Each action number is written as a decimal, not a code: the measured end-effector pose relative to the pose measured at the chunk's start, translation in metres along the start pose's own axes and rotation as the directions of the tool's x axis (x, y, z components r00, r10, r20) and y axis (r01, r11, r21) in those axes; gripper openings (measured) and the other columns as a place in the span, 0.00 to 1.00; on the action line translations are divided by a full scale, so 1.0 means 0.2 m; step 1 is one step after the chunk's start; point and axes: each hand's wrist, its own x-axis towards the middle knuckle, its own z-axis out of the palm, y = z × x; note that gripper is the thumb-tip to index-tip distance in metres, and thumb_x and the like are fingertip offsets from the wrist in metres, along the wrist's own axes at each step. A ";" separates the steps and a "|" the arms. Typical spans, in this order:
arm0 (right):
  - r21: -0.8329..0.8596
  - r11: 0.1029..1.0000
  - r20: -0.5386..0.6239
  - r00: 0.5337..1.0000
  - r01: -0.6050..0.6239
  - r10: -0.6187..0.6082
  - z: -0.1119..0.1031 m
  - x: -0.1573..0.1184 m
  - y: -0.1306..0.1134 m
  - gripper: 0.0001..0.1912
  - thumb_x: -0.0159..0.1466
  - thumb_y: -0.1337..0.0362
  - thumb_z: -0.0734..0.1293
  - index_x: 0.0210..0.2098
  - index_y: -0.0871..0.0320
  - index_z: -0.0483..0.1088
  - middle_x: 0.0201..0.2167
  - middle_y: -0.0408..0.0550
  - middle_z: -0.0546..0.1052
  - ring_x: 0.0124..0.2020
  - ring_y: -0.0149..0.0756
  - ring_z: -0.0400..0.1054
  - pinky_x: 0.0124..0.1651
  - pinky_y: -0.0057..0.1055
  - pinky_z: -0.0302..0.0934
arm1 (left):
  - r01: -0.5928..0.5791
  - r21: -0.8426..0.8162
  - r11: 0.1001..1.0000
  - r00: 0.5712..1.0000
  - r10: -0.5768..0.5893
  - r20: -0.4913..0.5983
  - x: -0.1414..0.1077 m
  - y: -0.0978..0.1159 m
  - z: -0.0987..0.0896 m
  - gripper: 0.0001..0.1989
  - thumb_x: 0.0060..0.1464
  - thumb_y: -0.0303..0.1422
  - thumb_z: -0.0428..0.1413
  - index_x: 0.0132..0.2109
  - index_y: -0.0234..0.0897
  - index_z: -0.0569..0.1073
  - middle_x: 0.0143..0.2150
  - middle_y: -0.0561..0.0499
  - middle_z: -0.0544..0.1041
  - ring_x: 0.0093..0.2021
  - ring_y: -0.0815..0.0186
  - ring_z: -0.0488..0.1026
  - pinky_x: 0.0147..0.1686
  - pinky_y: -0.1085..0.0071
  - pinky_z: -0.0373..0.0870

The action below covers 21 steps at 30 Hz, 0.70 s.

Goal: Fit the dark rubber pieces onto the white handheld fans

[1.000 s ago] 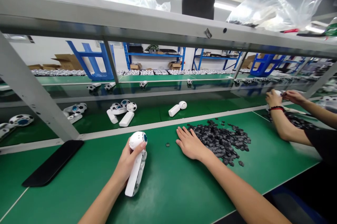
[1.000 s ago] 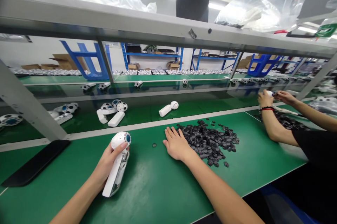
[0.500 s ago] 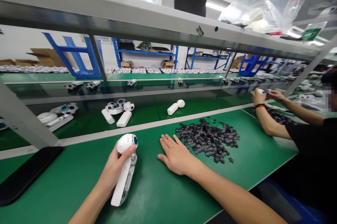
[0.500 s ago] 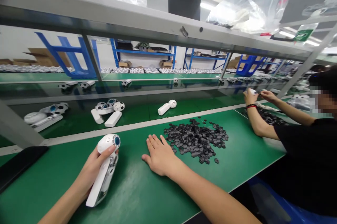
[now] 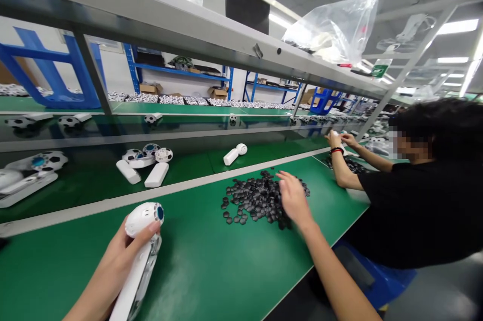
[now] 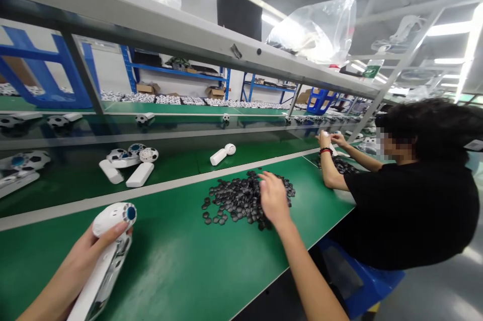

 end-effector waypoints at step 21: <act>0.027 0.980 0.285 0.938 0.196 -0.196 0.01 0.08 0.42 0.23 0.74 0.47 0.60 0.63 0.47 0.70 0.62 0.51 0.72 0.65 0.48 0.64 0.68 0.46 0.58 | -0.039 0.075 0.996 0.998 0.042 -0.044 0.00 0.00 0.04 0.34 0.42 0.63 0.63 0.48 0.45 0.74 0.34 0.53 0.79 0.26 0.62 0.71 0.20 0.73 0.64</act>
